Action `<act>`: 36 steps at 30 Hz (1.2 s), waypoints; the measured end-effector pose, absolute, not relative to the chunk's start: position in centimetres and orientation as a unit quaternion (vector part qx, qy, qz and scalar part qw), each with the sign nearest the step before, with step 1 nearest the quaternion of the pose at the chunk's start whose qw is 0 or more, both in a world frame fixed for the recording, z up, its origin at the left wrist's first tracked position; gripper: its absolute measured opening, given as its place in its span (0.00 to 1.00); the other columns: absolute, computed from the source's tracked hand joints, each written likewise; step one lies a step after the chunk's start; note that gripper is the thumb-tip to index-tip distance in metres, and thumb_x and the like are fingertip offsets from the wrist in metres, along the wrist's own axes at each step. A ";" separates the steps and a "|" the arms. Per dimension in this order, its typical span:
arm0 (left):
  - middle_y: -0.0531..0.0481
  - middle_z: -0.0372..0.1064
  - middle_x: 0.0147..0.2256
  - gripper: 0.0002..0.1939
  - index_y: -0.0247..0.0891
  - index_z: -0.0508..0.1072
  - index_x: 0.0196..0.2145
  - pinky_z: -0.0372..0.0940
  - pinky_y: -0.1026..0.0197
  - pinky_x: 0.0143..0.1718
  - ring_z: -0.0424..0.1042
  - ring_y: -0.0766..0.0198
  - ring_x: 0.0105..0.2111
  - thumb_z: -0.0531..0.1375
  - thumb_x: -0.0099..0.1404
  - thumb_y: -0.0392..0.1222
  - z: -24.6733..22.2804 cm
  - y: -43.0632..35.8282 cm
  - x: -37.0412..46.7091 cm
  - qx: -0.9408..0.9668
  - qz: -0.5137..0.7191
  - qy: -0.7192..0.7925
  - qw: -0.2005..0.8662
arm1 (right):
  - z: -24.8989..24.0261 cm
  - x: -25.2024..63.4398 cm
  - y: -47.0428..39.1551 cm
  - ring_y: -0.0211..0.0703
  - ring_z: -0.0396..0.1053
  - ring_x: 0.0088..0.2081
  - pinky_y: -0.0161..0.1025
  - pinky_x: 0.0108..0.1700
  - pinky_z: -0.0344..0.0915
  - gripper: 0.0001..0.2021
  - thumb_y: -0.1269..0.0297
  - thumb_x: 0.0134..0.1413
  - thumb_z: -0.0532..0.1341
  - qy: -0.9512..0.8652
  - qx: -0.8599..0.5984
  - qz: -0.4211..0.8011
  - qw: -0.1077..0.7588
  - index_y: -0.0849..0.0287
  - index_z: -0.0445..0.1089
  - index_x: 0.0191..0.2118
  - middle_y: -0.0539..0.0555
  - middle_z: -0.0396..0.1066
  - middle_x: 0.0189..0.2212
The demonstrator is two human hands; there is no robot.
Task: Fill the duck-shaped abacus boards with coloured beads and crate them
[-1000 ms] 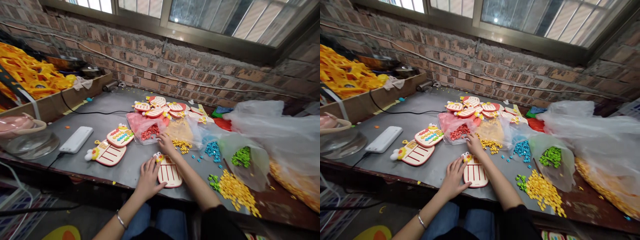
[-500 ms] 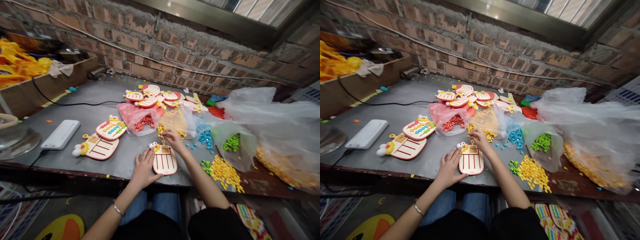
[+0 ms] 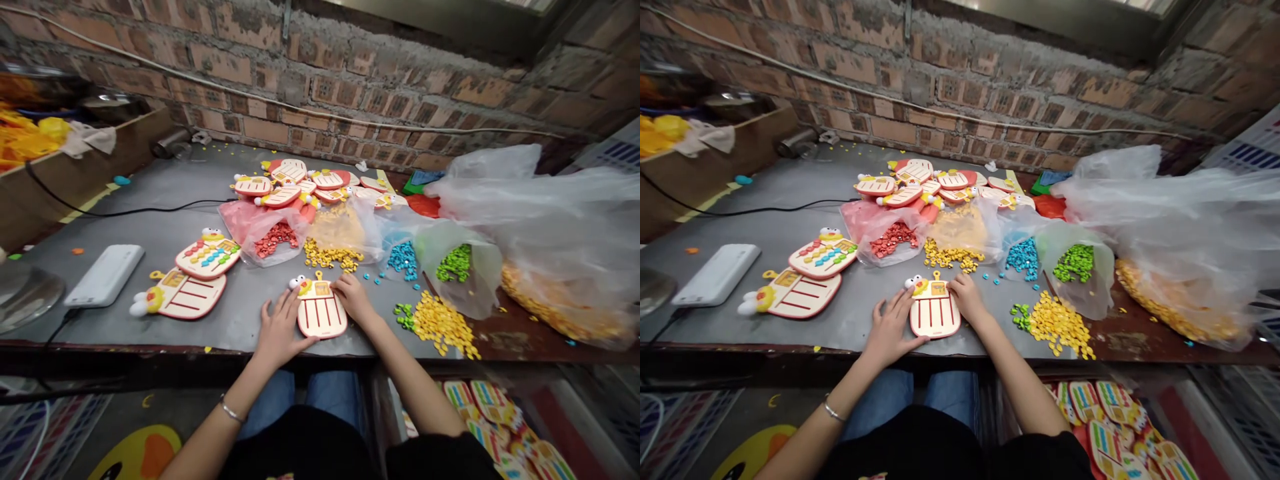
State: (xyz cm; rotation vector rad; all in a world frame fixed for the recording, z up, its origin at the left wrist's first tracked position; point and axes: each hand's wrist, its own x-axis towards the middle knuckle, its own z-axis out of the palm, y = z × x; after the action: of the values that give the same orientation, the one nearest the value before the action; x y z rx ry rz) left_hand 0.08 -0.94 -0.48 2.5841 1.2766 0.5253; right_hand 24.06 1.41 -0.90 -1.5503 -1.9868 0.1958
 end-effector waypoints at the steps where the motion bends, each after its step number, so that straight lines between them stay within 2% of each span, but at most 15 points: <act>1: 0.37 0.50 0.65 0.44 0.39 0.51 0.65 0.45 0.38 0.59 0.52 0.44 0.63 0.60 0.58 0.59 -0.5 -0.9 0.1 0.877 0.176 0.434 0.108 | -0.8 24.1 1.3 0.45 0.60 0.34 0.39 0.35 0.59 0.11 0.70 0.60 0.55 -0.751 -0.584 0.071 0.299 0.58 0.71 0.28 0.54 0.63 0.27; 6: 0.37 0.51 0.64 0.45 0.39 0.50 0.66 0.43 0.37 0.60 0.52 0.44 0.63 0.60 0.58 0.61 -0.5 -0.9 0.0 0.874 0.172 0.440 0.117 | -0.2 24.4 0.0 0.44 0.60 0.34 0.38 0.35 0.59 0.11 0.70 0.61 0.55 -0.784 -0.551 0.072 0.275 0.58 0.71 0.30 0.55 0.64 0.29; 12: 0.38 0.50 0.65 0.44 0.39 0.51 0.65 0.40 0.34 0.61 0.52 0.44 0.63 0.61 0.58 0.59 -0.2 -0.9 0.1 0.875 0.170 0.435 0.130 | -0.4 23.5 -1.2 0.44 0.65 0.34 0.39 0.35 0.63 0.10 0.70 0.62 0.54 -0.774 -0.518 0.138 0.336 0.58 0.72 0.33 0.55 0.67 0.29; 15: 0.37 0.49 0.65 0.42 0.38 0.53 0.64 0.39 0.34 0.61 0.51 0.45 0.64 0.62 0.57 0.57 0.0 -0.9 0.1 0.876 0.168 0.430 0.137 | -0.2 21.6 -0.4 0.45 0.68 0.39 0.43 0.42 0.65 0.09 0.71 0.61 0.54 -0.779 -0.489 0.166 0.356 0.57 0.72 0.35 0.56 0.71 0.33; 18: 0.36 0.48 0.65 0.45 0.37 0.51 0.64 0.38 0.33 0.61 0.50 0.46 0.64 0.63 0.56 0.56 0.0 -0.9 0.1 0.874 0.167 0.436 0.138 | 0.3 19.7 0.7 0.46 0.70 0.42 0.46 0.47 0.64 0.08 0.72 0.59 0.56 -0.783 -0.479 0.187 0.351 0.57 0.72 0.39 0.56 0.74 0.37; 24: 0.35 0.49 0.65 0.49 0.36 0.48 0.65 0.39 0.32 0.61 0.49 0.45 0.65 0.65 0.54 0.56 -0.2 -0.9 0.0 0.872 0.159 0.439 0.150 | 0.8 18.1 1.7 0.45 0.71 0.36 0.41 0.42 0.65 0.09 0.72 0.55 0.60 -0.768 -0.496 0.249 0.320 0.58 0.73 0.41 0.55 0.76 0.34; 30: 0.35 0.48 0.65 0.55 0.37 0.42 0.67 0.39 0.32 0.61 0.48 0.45 0.65 0.66 0.52 0.59 -0.4 -0.9 0.0 0.867 0.168 0.443 0.155 | 1.3 19.9 1.8 0.41 0.71 0.29 0.36 0.33 0.66 0.21 0.57 0.49 0.67 -0.728 -0.425 0.466 0.270 0.59 0.72 0.49 0.51 0.75 0.28; 33: 0.35 0.48 0.65 0.57 0.36 0.38 0.67 0.39 0.32 0.61 0.48 0.45 0.65 0.66 0.52 0.58 -0.5 -0.9 0.0 0.869 0.173 0.437 0.153 | 1.8 20.7 4.8 0.41 0.70 0.29 0.36 0.33 0.65 0.15 0.56 0.54 0.64 -0.710 -0.470 0.412 0.324 0.60 0.75 0.43 0.53 0.74 0.30; 36: 0.34 0.47 0.65 0.57 0.36 0.37 0.67 0.39 0.33 0.61 0.47 0.45 0.65 0.66 0.53 0.58 -0.6 -0.9 0.0 0.869 0.176 0.437 0.150 | 2.0 19.9 9.9 0.42 0.70 0.33 0.38 0.38 0.66 0.09 0.64 0.57 0.60 -0.721 -0.524 0.273 0.362 0.60 0.74 0.40 0.56 0.75 0.35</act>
State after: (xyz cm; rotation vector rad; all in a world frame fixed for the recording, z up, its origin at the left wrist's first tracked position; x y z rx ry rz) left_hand 0.01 -0.92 -0.65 2.4977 1.2550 0.5053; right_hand 19.88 9.95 1.98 -1.3490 -1.8576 0.7044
